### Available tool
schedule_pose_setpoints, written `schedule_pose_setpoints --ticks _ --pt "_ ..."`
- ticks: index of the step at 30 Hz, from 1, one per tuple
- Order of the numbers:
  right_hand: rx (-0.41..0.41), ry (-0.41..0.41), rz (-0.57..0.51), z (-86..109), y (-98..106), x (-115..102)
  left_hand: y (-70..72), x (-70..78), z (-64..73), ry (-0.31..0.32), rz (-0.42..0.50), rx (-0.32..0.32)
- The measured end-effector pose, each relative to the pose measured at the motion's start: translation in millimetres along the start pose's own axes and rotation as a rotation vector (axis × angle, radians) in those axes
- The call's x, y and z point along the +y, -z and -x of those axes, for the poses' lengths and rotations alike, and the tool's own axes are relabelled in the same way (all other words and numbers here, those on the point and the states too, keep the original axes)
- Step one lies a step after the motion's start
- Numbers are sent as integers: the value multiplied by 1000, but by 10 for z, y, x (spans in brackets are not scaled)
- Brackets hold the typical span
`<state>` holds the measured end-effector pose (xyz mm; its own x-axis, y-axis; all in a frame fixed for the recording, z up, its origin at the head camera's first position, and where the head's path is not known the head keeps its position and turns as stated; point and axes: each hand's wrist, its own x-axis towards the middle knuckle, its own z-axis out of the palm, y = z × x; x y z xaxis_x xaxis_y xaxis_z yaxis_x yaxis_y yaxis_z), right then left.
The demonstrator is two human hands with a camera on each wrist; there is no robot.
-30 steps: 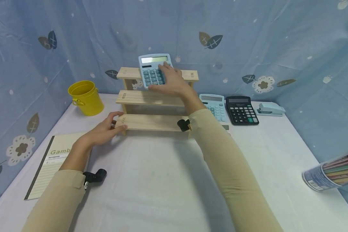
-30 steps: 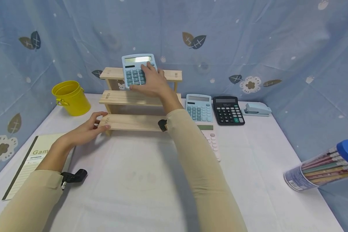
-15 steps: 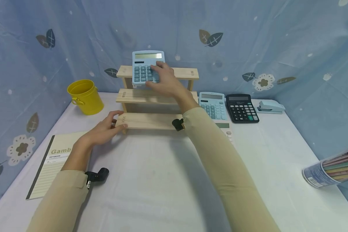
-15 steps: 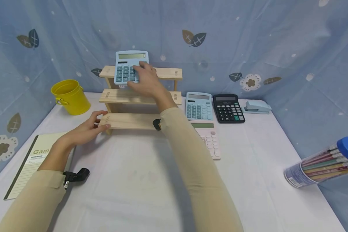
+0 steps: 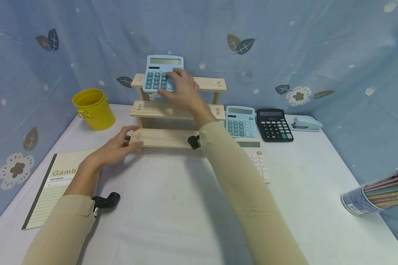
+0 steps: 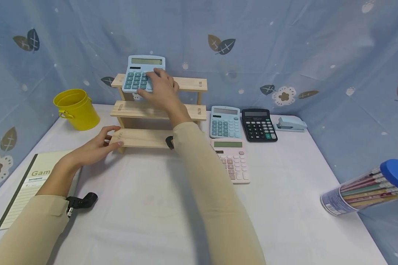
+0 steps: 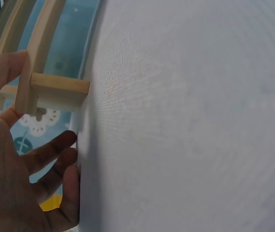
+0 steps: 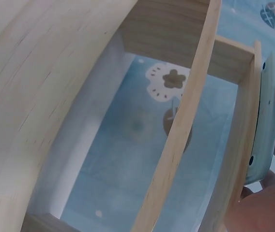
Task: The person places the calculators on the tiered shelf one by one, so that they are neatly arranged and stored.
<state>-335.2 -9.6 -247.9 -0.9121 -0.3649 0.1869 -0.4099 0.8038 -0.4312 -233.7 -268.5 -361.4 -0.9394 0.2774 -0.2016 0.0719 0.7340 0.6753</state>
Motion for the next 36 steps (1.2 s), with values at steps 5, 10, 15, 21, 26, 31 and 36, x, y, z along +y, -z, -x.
schedule_pose_setpoints --ticks 5,10,15,21,26,31,36 --pt "4 -13 -15 -33 -35 -51 8 -29 9 -17 8 6" --pt "19 -37 -5 -20 -27 -53 -2 -15 -23 -31 13 6" --pt "10 -54 -3 -26 -23 -86 0 -3 -10 -22 7 3" --pt "-13 -70 13 -47 -41 -112 -12 -19 0 -18 4 9" --pt "-3 -70 25 -53 -73 -132 -20 -28 13 -3 3 11" --pt "7 -67 25 -53 -82 -139 -13 -15 25 1 3 15" --pt "14 -77 26 -46 -83 -125 -20 3 8 1 3 8"
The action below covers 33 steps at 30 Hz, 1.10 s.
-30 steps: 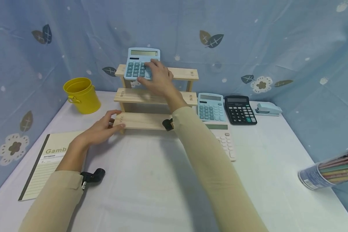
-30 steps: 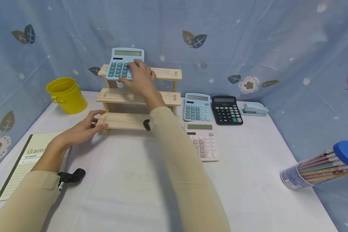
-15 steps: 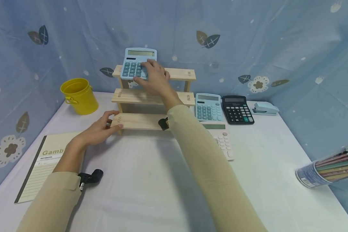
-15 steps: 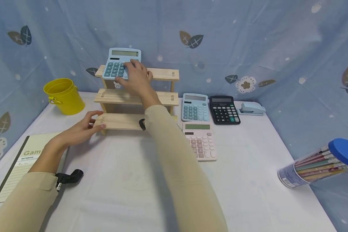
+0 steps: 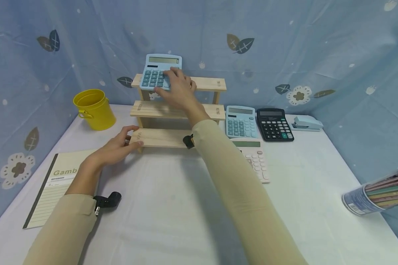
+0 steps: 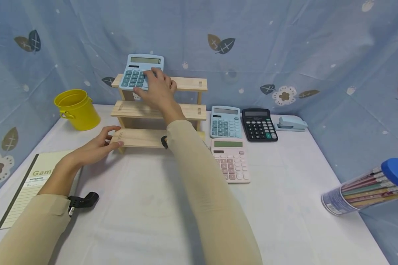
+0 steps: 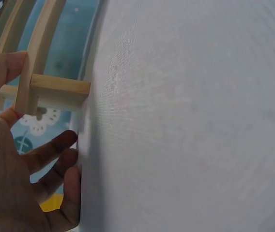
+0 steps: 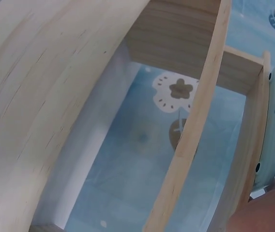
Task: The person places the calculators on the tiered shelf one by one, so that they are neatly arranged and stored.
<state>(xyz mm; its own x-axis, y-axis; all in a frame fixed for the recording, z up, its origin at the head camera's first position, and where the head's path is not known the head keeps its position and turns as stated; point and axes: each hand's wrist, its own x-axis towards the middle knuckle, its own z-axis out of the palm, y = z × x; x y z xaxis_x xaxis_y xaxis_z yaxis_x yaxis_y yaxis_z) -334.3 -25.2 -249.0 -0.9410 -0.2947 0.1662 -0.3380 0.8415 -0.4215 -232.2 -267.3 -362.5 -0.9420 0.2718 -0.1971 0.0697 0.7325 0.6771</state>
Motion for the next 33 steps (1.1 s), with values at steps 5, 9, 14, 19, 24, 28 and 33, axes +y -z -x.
schedule_pose_setpoints --ticks 5,9,14,19,24,28,33 --pt "7 1 -28 5 -26 18 -7 -2 -10 1 -6 2" --pt "37 30 -41 69 -42 47 -20 -8 -17 -4 -10 9" --pt "45 158 -7 281 -8 88 -29 5 -15 -6 -9 5" --pt "35 234 7 499 67 144 -16 8 4 -3 -11 9" --pt "8 263 -18 652 161 256 -29 -16 16 5 -9 9" --pt "-22 316 -36 753 279 357 -31 -17 9 3 -8 21" --pt "-35 322 -22 937 433 469 -19 2 -18 9 -16 15"
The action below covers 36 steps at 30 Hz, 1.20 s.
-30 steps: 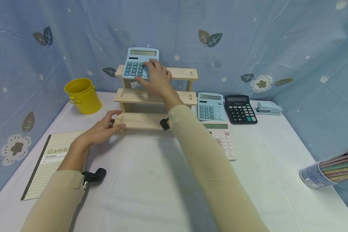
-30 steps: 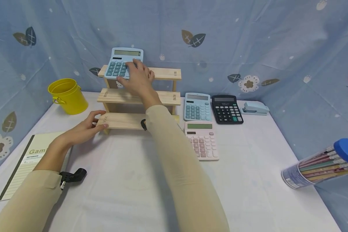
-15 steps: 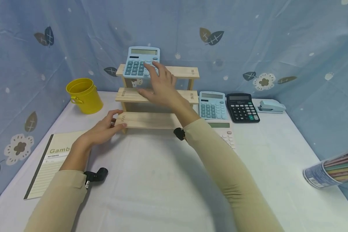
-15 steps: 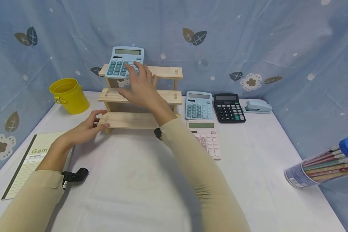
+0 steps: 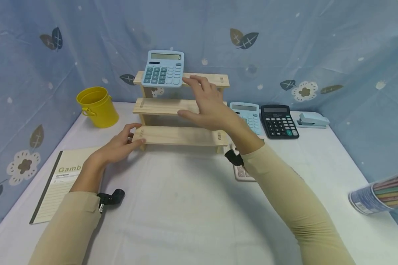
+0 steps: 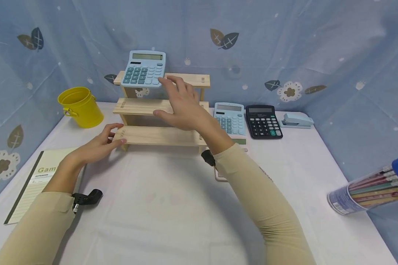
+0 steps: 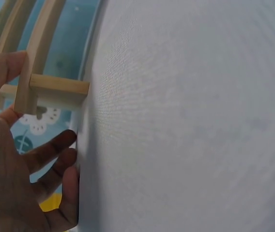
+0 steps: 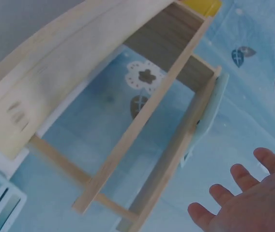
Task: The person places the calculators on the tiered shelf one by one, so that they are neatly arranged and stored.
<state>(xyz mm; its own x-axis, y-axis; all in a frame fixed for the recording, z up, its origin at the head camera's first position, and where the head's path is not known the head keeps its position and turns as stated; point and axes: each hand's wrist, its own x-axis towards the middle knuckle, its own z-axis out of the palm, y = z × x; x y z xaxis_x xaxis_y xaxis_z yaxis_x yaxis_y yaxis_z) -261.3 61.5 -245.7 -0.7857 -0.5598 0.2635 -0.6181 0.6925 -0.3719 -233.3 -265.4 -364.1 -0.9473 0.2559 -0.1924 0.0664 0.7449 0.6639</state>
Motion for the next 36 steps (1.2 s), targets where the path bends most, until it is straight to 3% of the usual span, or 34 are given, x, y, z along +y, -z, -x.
schedule_pose_setpoints --ticks 9,24,36 --pt "40 -42 124 368 111 100 3 -1 -15 2 5 -7" --pt "42 -23 163 871 156 416 9 -14 20 17 4 -11" --pt "35 -78 153 1204 39 613 17 52 27 38 -17 -13"
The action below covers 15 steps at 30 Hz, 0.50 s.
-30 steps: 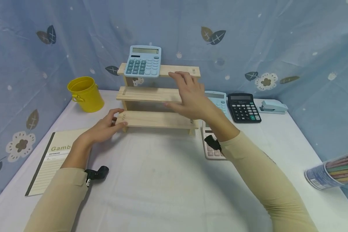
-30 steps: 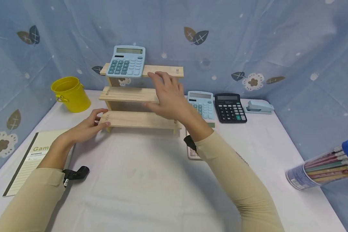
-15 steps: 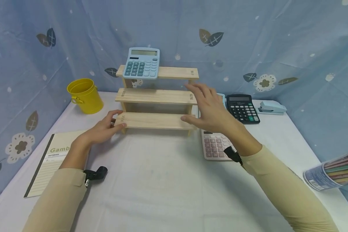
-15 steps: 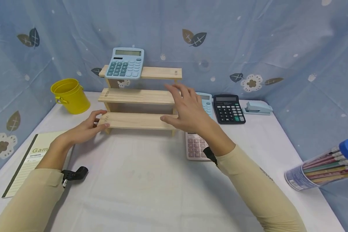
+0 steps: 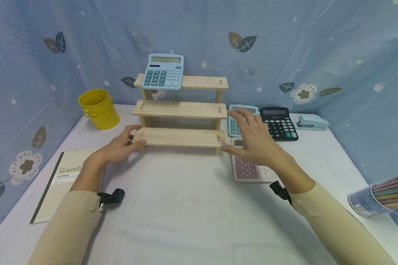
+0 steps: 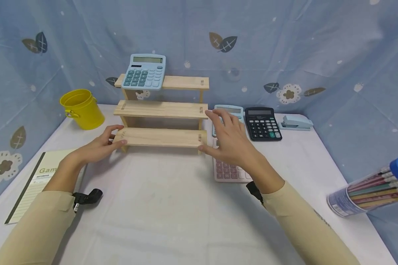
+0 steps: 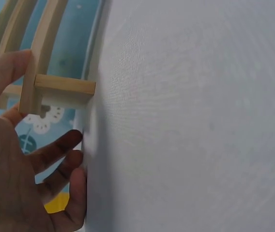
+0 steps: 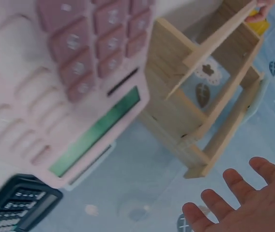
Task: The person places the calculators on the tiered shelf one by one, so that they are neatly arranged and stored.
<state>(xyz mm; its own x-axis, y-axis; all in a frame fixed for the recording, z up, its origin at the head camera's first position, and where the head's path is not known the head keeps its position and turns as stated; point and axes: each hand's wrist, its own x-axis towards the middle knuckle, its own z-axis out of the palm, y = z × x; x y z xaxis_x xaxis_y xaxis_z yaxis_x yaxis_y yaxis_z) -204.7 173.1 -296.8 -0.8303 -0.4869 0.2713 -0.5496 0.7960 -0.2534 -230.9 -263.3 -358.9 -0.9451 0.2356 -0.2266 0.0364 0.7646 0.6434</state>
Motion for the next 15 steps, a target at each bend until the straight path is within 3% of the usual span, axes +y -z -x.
schedule_pose_setpoints --ticks 15 --pt "-82 -76 -63 233 -109 227 -7 -11 -38 6 3 -22"
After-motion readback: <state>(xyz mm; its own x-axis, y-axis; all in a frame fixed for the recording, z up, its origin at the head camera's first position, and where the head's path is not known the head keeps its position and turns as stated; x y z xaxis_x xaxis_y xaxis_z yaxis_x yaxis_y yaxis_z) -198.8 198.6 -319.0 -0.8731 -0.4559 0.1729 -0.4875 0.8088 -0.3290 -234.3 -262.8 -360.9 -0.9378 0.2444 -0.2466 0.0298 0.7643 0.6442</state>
